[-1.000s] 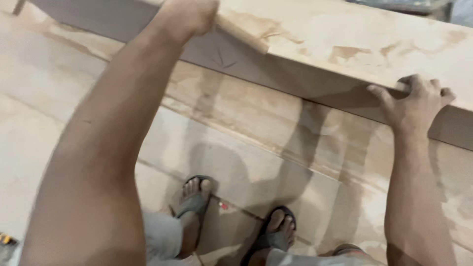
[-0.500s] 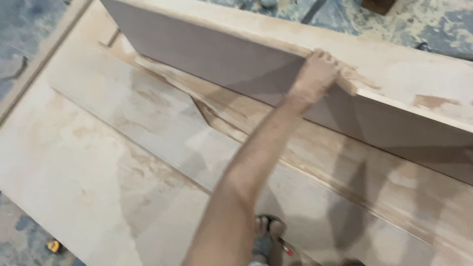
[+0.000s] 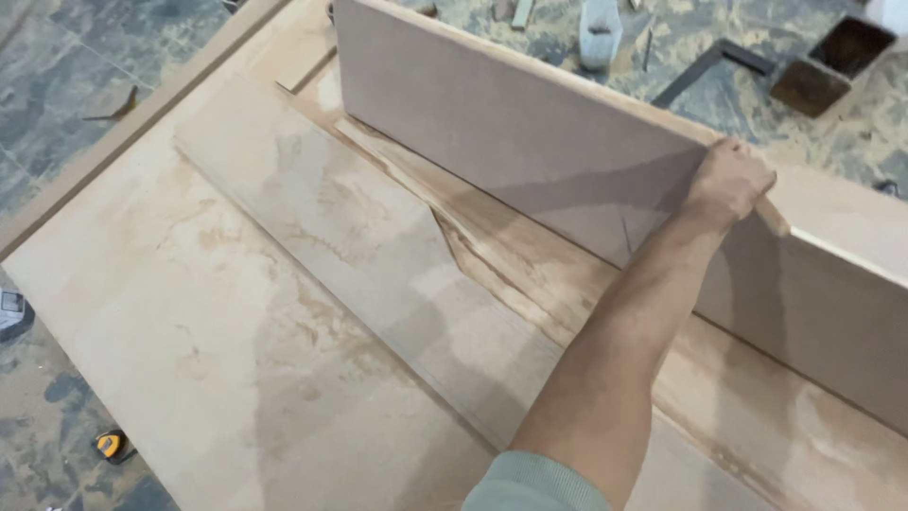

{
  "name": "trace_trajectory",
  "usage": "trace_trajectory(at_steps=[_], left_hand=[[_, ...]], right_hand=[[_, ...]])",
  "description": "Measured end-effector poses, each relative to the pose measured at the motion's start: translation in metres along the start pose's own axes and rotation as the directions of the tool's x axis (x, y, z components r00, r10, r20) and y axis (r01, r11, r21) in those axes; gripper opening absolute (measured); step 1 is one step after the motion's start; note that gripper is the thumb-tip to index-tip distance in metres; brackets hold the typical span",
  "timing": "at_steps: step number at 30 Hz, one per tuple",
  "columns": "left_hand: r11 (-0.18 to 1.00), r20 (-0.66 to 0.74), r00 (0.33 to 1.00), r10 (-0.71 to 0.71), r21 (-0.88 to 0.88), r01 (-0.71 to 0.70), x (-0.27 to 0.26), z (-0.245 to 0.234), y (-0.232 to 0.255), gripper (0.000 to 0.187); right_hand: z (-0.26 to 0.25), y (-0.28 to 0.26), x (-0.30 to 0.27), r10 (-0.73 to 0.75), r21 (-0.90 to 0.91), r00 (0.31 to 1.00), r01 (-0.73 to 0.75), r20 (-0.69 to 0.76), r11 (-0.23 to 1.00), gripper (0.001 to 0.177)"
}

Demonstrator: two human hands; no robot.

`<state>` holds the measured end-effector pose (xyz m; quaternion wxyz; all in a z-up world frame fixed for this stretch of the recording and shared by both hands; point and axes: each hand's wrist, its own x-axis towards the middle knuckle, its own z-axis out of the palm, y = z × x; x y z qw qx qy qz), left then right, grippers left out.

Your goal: The person sands the edge of a large wooden board using a power sander, holding the board steady with one hand while moving the sander along the edge with the other.

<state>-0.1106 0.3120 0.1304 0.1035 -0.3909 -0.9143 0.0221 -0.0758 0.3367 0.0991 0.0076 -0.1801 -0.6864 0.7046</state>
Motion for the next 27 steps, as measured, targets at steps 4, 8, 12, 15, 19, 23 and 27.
trace_trajectory(at_steps=[4, 8, 12, 15, 19, 23, 27], left_hand=[[0.998, -0.053, 0.998, 0.031, 0.053, -0.029, 0.012, 0.036, 0.007, 0.038], [0.999, -0.076, 0.997, 0.008, 0.042, -0.005, 0.022, 0.066, 0.006, 0.015], [0.997, -0.057, 0.996, 0.074, 0.019, -0.073, 0.013, 0.073, 0.005, 0.016], [0.997, -0.115, 0.991, 0.068, -0.014, -0.07, -0.004, 0.06, 0.007, 0.007], [0.993, -0.099, 0.989, 0.107, -0.033, -0.111, -0.024, 0.043, 0.004, 0.047], [0.982, -0.134, 0.986, 0.099, -0.148, -0.118, -0.031, 0.04, 0.005, 0.046], [0.963, -0.126, 0.96, 0.248, -0.071, -0.259, -0.026, 0.055, 0.001, 0.038]], right_hand=[[0.007, -0.001, -0.003, 0.032, 0.069, 0.999, -0.033, 0.012, 0.997, 0.057], [0.009, -0.006, -0.005, 0.029, 0.164, 0.999, -0.033, 0.028, 0.986, 0.055], [-0.001, 0.0, -0.016, 0.012, 0.279, 1.0, -0.015, 0.013, 0.96, 0.053], [0.011, -0.01, -0.014, -0.051, 0.4, 0.998, 0.038, 0.023, 0.916, 0.052], [0.011, 0.011, -0.036, -0.123, 0.544, 0.991, 0.076, 0.05, 0.836, 0.05], [-0.023, 0.056, -0.086, -0.15, 0.667, 0.988, 0.132, -0.031, 0.733, 0.048], [-0.132, 0.088, -0.168, -0.197, 0.686, 0.94, 0.339, -0.279, 0.644, 0.046]])
